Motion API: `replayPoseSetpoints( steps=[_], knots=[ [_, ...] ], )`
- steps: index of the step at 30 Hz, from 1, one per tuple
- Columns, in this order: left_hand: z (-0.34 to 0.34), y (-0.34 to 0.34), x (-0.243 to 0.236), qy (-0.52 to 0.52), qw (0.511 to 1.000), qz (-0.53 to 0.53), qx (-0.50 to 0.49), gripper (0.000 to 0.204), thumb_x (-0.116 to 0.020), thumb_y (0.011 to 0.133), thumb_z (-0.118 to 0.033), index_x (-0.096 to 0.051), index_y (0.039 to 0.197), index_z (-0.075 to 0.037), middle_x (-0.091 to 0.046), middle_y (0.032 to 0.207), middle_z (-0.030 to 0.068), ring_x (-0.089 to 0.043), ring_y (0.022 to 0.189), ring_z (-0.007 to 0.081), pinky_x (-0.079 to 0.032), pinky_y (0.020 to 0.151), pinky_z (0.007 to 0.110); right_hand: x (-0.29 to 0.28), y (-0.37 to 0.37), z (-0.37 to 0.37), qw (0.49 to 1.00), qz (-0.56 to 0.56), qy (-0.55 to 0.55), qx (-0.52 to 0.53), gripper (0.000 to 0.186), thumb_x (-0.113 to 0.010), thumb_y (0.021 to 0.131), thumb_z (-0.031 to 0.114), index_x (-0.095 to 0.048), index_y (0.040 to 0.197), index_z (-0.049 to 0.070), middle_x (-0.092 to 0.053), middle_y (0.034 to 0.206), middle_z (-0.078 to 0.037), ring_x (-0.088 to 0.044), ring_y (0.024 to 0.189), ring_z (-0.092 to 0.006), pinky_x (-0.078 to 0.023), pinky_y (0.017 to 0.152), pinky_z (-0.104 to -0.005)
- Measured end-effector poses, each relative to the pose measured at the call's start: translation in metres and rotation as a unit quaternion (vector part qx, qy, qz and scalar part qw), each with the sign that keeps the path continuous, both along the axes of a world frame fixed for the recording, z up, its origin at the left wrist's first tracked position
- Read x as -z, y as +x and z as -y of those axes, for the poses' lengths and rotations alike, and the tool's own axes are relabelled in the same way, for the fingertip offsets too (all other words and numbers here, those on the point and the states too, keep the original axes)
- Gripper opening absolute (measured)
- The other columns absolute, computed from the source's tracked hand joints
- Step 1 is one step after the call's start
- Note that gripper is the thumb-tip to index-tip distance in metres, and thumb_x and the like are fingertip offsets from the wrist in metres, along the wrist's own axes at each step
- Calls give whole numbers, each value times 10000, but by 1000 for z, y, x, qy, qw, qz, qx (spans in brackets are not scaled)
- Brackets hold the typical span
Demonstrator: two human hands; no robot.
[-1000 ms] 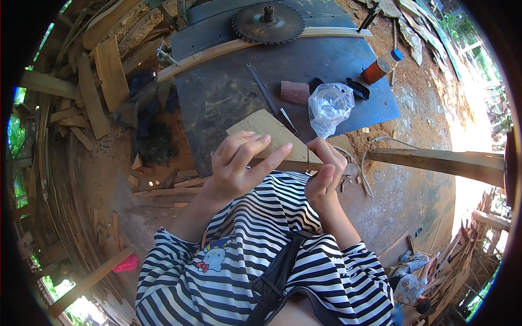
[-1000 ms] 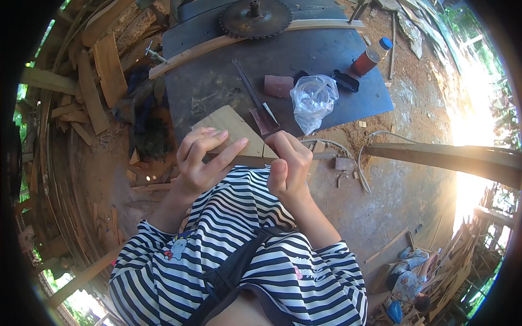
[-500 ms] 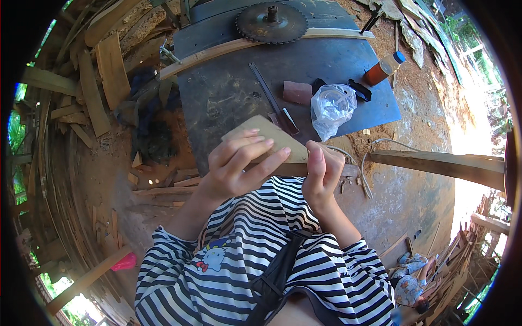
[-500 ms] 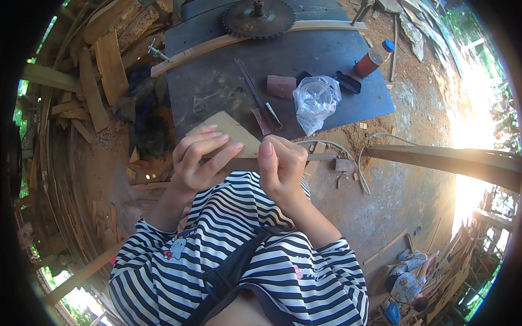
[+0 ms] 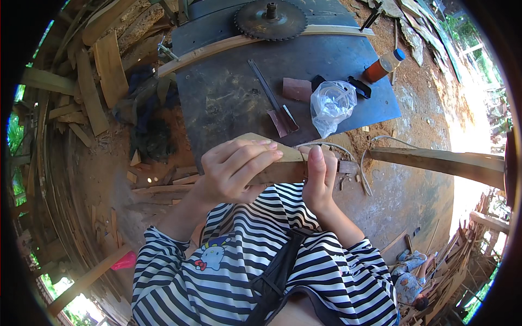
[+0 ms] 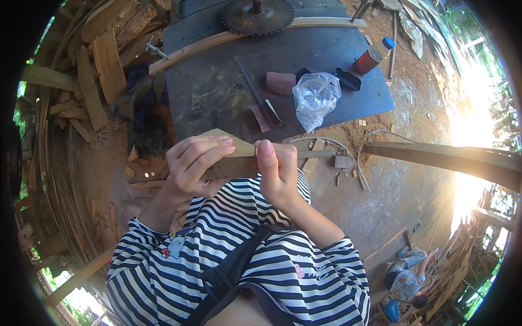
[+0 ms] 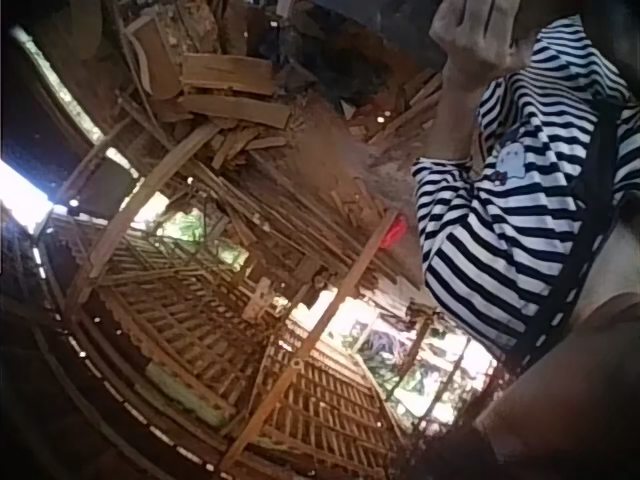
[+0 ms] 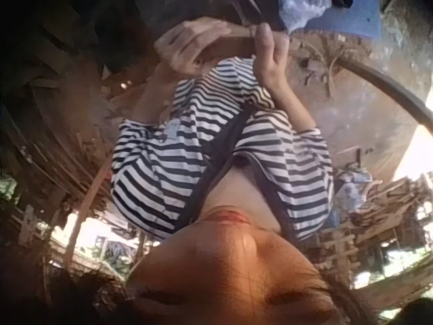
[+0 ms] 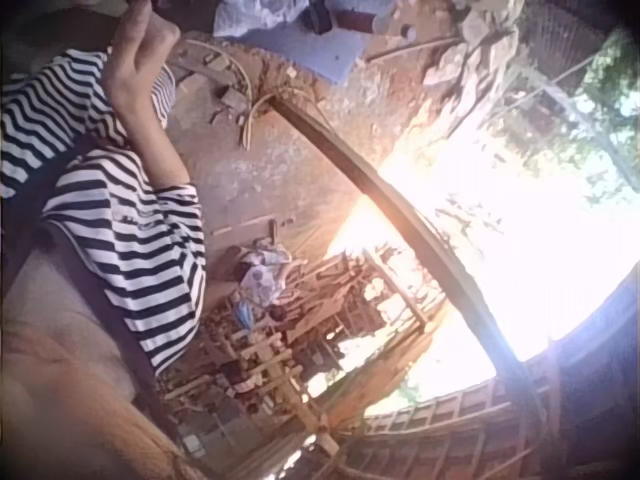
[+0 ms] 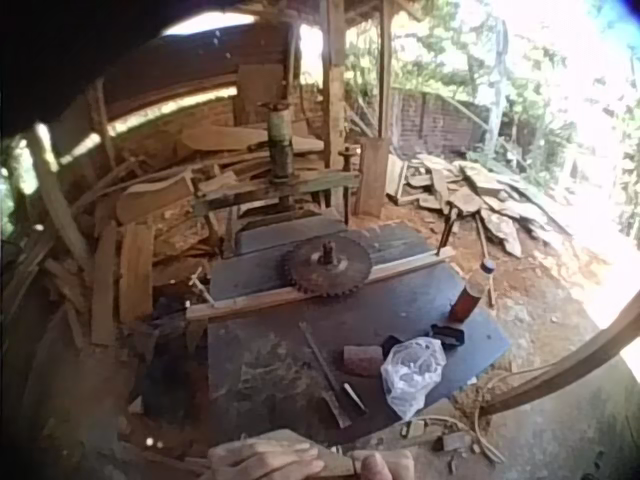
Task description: The person cuts a wooden block using a hand saw blade, then sits on the ground and carves the wood with a chisel struck by a wooden block.
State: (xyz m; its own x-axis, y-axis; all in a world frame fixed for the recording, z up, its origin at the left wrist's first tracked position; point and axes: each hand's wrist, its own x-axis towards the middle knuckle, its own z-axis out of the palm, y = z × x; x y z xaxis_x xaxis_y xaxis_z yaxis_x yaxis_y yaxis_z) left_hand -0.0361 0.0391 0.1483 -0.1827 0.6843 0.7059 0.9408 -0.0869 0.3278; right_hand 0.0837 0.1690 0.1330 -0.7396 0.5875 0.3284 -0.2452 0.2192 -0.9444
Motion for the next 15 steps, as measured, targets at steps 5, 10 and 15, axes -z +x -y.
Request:
replayPoseSetpoints(
  steps=[5, 10, 15],
  knots=[
    [-1, 0, 24, -77, 990, 106, -50, 413, -784, 629, -137, -654, 1010, -46, -652, 896, 74, -657, 798, 254, -531, 675, 327, 31, -12, -6, 978, 150, -145, -11, 590, -382, 1012, 396, -398, 575, 0, -342, 516, 1, -309, 483, -104, -240, 467, -307],
    [10, -6, 99, -159, 944, 229, -178, 386, -793, 710, -193, -633, 1019, -27, -635, 877, 106, -636, 796, 287, -505, 707, 356, 134, -25, -47, 944, 317, -91, 7, 511, -462, 976, 461, -584, 809, -6, -453, 574, -31, -447, 523, -153, -365, 526, -300],
    [28, -20, 152, -231, 887, 263, -302, 391, -761, 739, -273, -640, 1019, -30, -632, 887, 113, -630, 835, 293, -500, 720, 374, 172, -29, -53, 899, 383, 132, 168, 400, -507, 942, 357, -622, 749, 27, -593, 698, -135, -586, 720, -346, -452, 687, -434]
  ],
)
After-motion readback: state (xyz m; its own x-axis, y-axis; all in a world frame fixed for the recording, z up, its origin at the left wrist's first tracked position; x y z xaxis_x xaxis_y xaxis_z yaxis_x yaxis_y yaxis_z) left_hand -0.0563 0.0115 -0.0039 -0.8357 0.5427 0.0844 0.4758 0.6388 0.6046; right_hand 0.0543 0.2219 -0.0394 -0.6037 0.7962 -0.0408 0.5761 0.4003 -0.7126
